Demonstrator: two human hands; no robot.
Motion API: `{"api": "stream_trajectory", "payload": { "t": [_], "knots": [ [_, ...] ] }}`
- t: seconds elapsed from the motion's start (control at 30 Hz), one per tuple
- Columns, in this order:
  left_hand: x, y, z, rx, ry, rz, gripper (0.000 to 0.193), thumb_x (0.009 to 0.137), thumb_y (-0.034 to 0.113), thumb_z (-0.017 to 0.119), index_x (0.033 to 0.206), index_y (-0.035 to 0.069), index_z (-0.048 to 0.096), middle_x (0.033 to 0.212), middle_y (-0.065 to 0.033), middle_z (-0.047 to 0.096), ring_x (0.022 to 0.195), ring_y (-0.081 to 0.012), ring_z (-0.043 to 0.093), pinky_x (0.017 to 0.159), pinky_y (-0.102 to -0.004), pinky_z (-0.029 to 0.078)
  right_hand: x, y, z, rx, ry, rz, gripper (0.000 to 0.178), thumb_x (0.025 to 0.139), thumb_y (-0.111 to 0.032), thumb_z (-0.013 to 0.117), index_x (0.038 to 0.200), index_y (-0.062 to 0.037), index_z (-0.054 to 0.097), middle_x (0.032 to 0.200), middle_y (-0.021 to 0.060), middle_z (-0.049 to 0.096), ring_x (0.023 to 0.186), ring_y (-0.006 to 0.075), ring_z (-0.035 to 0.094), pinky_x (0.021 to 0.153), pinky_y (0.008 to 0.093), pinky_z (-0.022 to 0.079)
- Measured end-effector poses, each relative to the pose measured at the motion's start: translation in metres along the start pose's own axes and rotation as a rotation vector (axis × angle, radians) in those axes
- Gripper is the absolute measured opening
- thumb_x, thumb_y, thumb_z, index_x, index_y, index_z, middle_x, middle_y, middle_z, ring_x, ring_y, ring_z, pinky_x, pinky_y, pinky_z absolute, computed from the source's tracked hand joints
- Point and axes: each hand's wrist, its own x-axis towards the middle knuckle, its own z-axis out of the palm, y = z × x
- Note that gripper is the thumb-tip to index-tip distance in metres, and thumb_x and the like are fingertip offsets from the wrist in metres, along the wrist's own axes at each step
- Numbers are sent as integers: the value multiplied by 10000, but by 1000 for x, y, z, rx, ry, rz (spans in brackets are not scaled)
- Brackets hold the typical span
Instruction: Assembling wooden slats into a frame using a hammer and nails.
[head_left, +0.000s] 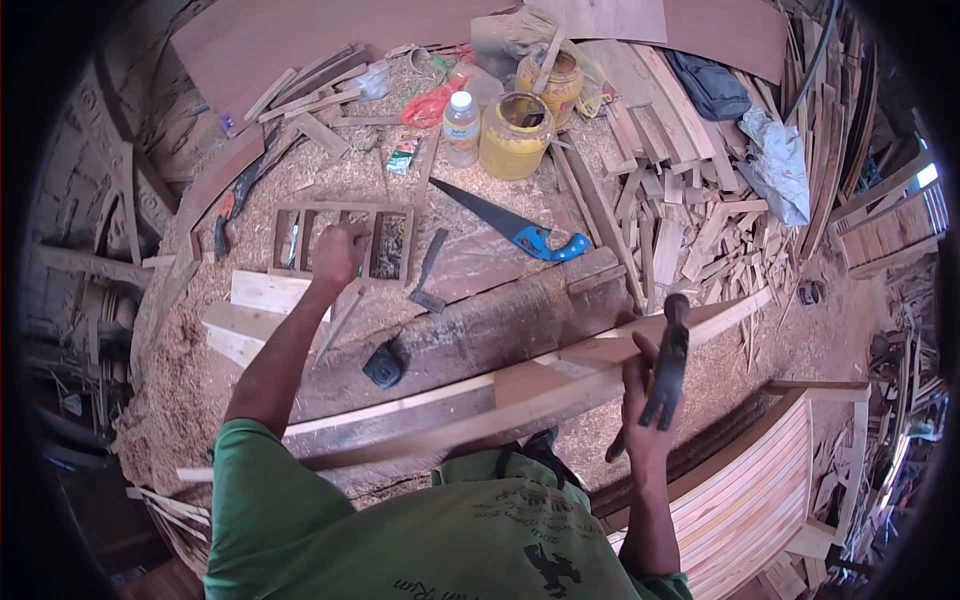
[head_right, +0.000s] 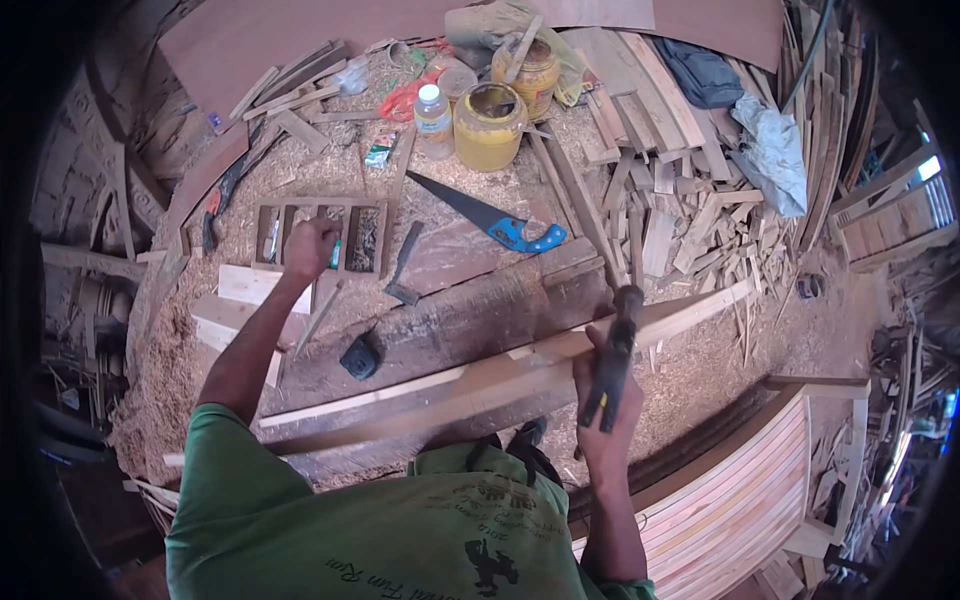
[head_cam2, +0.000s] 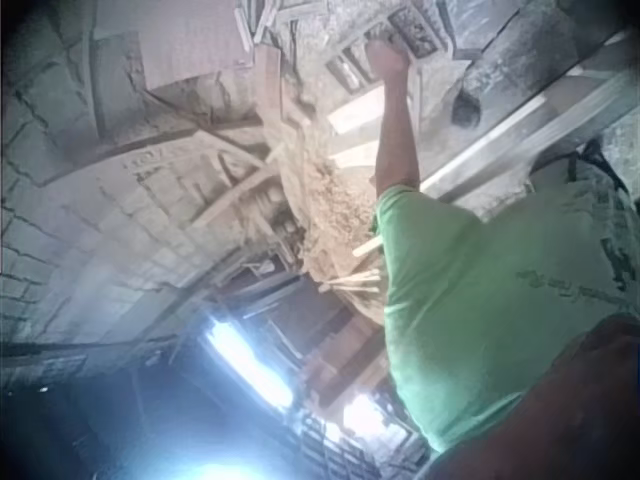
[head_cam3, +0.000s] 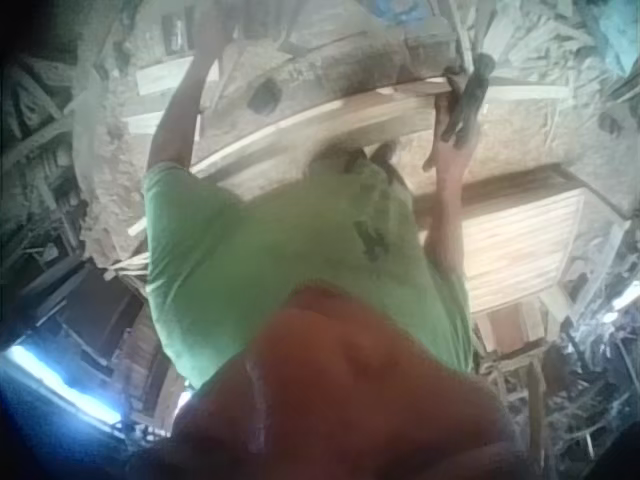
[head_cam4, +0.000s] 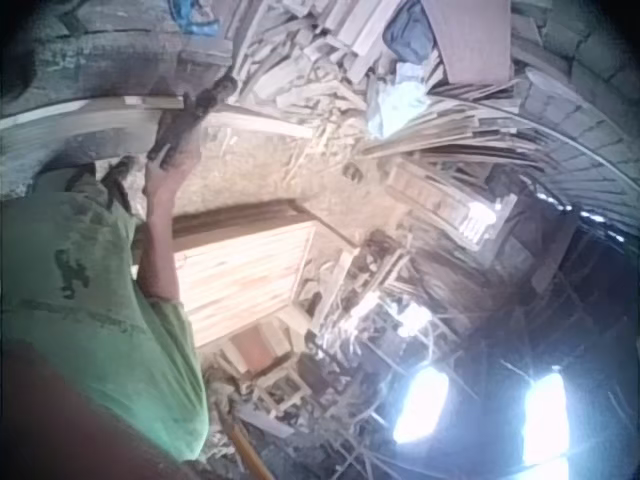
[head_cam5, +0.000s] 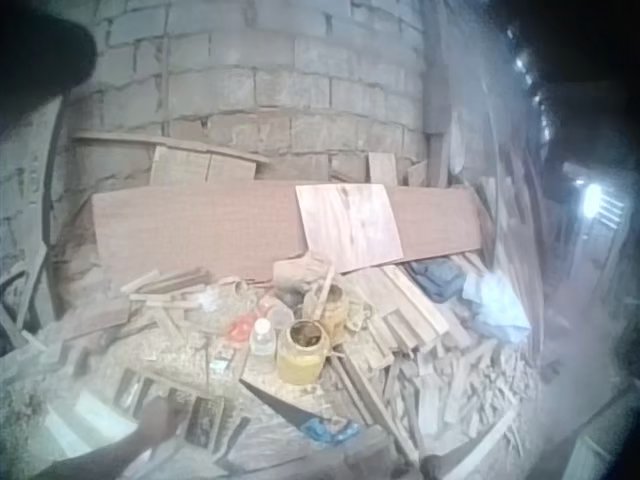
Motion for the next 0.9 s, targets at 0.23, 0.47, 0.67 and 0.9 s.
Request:
{"api": "stream_trajectory", "payload": {
  "t": [0.23, 0.47, 0.67, 0.9],
  "knots": [
    [29, -30, 87, 712, 53, 387, 163, 857, 197, 651, 897, 123, 790, 1212, -94, 646, 1201, -274, 554, 985, -448, 418, -8, -2, 5, 37, 67, 212, 381, 1045, -162, 658, 1397, -17, 639, 803, -38, 515, 666, 62, 479, 620, 250, 388],
    [48, -73, 183, 832, 81, 142, 553, 917, 179, 619, 1435, 5, 531, 1462, -147, 553, 1405, -326, 469, 1160, -491, 376, -9, -30, 7, -218, 76, 181, 341, 1025, -102, 629, 1362, -72, 673, 1071, 77, 753, 850, 180, 695, 748, 328, 555],
    [53, -100, 135, 854, 51, 521, 403, 973, 161, 554, 1358, 45, 571, 1208, -164, 696, 1022, -339, 704, 841, -478, 572, -3, 14, 12, 210, -131, -54, 461, 871, -129, 717, 1319, -79, 623, 926, 145, 702, 814, 311, 699, 754, 410, 546],
    [83, -156, 73, 188, -154, 358, 412, 976, 80, 566, 1341, -105, 611, 1259, -297, 702, 1132, -415, 704, 970, -454, 540, 17, 11, 37, 185, -6, -213, 447, 924, -155, 701, 1353, -87, 600, 923, 212, 701, 813, 422, 702, 721, 477, 542]
  ]
}}
